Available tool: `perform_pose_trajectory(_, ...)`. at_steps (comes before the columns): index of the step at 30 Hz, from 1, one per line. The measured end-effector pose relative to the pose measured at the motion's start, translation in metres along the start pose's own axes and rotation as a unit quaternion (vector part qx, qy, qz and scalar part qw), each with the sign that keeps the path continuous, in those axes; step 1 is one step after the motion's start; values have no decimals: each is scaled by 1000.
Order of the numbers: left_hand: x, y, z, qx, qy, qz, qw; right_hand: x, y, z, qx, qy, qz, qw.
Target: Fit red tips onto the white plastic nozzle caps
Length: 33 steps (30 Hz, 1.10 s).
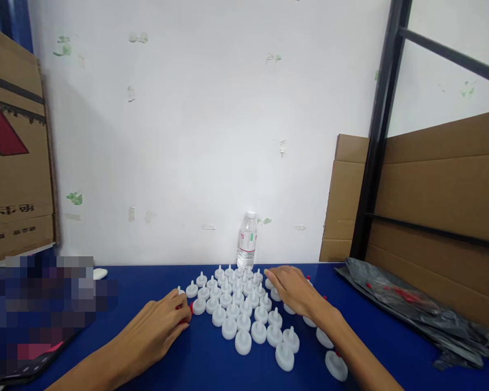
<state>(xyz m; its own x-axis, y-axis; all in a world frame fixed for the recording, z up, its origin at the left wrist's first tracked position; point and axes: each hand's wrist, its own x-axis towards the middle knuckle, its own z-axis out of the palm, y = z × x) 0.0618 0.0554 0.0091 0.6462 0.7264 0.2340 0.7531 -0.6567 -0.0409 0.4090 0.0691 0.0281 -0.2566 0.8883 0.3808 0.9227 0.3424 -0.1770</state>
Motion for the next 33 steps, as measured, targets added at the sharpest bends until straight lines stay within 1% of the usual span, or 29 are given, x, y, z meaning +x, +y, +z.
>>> perform_pose_trajectory(3, 0, 2, 0, -4, 0, -2, 1000, 0, -4, -12, 8, 6, 8, 1000)
perform_pose_trajectory(7, -1, 9, -7, -30, 26, 0, 999, -4, -12, -14, 18, -68, 13, 997)
perform_pose_trajectory(9, -2, 11, -10, -48, 35, -3, 998, -5, -14, -12, 13, -83, 5, 996)
perform_pose_trajectory(13, -1, 10, -3, -77, 66, 6, 995, -6, -15, -13, 16, -57, 7, 998)
perform_pose_trajectory(17, 1, 8, 7, -89, 130, 47, 986, -7, -22, -18, 49, 7, 19, 999)
perform_pose_trajectory(19, 1, 10, 8, -89, 164, 68, 980, -9, -33, -16, 71, 28, -14, 997)
perform_pose_trajectory(22, 0, 16, 6, -94, 212, 95, 968, -14, -57, -8, 56, 40, -120, 990)
perform_pose_trajectory(25, -1, 22, 4, -107, 246, 122, 956, -21, -82, 1, 16, 56, -218, 974)
perform_pose_trajectory(28, -2, 26, 5, -119, 263, 140, 947, -25, -99, 8, -19, 83, -286, 954)
perform_pose_trajectory(30, -3, 27, 7, -131, 265, 151, 943, -27, -104, 13, -32, 116, -308, 944)
perform_pose_trajectory(33, -4, 28, 9, -148, 260, 157, 941, -28, -106, 17, -15, 151, -295, 943)
